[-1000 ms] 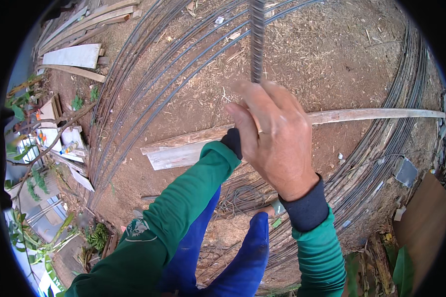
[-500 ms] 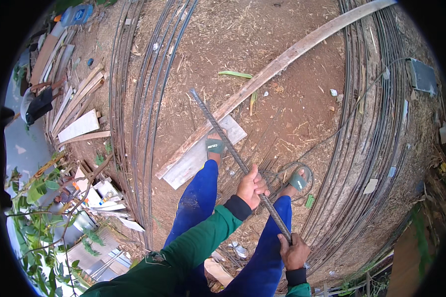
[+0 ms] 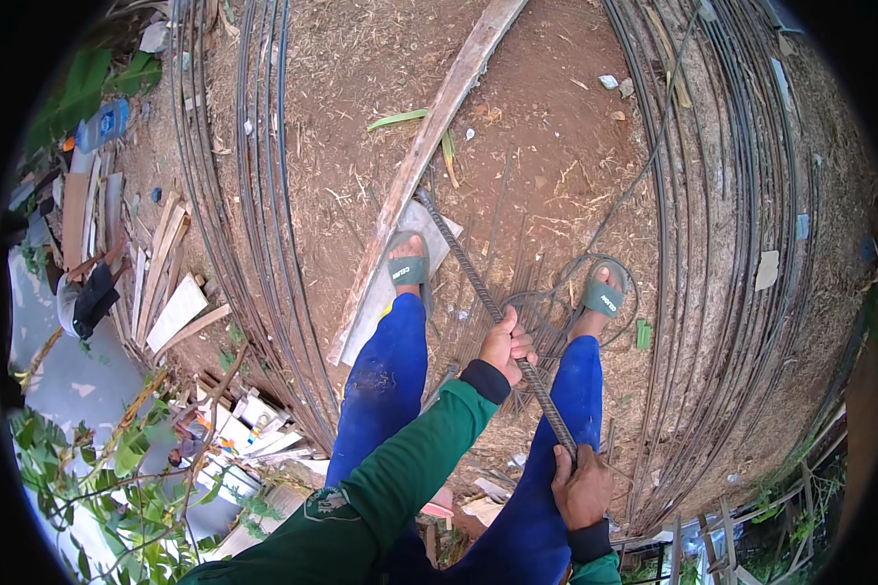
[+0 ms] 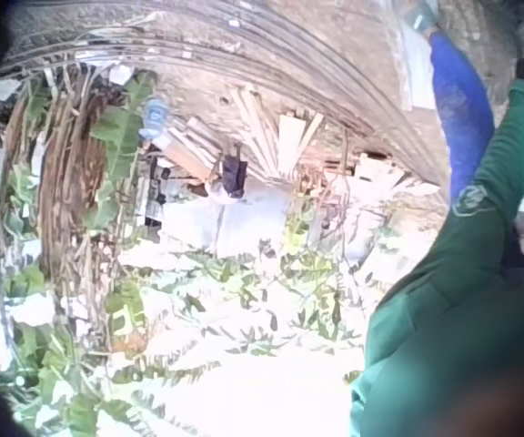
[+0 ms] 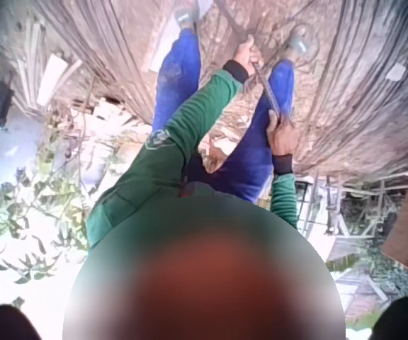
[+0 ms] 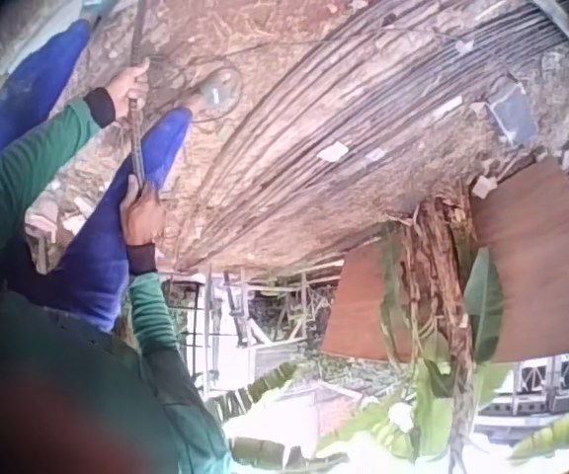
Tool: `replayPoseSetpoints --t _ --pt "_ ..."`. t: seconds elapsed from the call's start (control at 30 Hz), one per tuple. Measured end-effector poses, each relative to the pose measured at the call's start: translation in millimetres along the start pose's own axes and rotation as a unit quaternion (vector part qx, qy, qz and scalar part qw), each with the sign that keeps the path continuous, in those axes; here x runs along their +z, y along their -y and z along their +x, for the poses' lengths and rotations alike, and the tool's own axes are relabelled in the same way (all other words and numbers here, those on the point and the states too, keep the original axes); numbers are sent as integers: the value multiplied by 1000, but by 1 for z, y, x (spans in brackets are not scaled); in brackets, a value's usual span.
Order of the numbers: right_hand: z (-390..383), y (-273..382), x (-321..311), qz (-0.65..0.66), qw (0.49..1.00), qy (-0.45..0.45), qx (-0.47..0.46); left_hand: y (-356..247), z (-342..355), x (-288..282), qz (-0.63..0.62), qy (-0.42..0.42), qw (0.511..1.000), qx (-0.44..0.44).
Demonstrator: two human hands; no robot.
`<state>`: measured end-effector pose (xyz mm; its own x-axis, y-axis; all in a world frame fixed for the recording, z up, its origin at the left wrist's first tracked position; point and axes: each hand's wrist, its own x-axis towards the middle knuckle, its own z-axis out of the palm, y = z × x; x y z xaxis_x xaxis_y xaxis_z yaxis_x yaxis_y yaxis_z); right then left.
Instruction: The person uses a long metal rod as a lever to break a long wooden plank over a support beam. They reposition the plank and repeat the leverage action to split it into shorter pieces.
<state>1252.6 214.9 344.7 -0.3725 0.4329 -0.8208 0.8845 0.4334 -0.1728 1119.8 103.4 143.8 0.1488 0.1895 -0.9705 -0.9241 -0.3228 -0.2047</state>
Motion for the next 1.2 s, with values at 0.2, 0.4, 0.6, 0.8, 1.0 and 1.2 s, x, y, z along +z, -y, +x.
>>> replayPoseSetpoints --t 0.2,0.4,0.6,0.8,1.0,1.2 --pt "-10 39 46 5 999 -43 33 -43 6 -27 26 -12 998 -55" --pt "4 -12 114 13 993 -116 26 -20 44 -56 16 -4 997 -78" --pt "98 -95 230 110 989 -100 -28 -20 142 -95 18 37 999 -3" --pt "160 -80 342 214 970 -105 -49 -72 192 -132 117 2 988 99" --pt "123 -62 316 251 968 11 -2 -76 160 -127 141 -5 985 94" --pt "110 -37 299 216 976 15 24 -90 142 -122 155 -50 987 12"
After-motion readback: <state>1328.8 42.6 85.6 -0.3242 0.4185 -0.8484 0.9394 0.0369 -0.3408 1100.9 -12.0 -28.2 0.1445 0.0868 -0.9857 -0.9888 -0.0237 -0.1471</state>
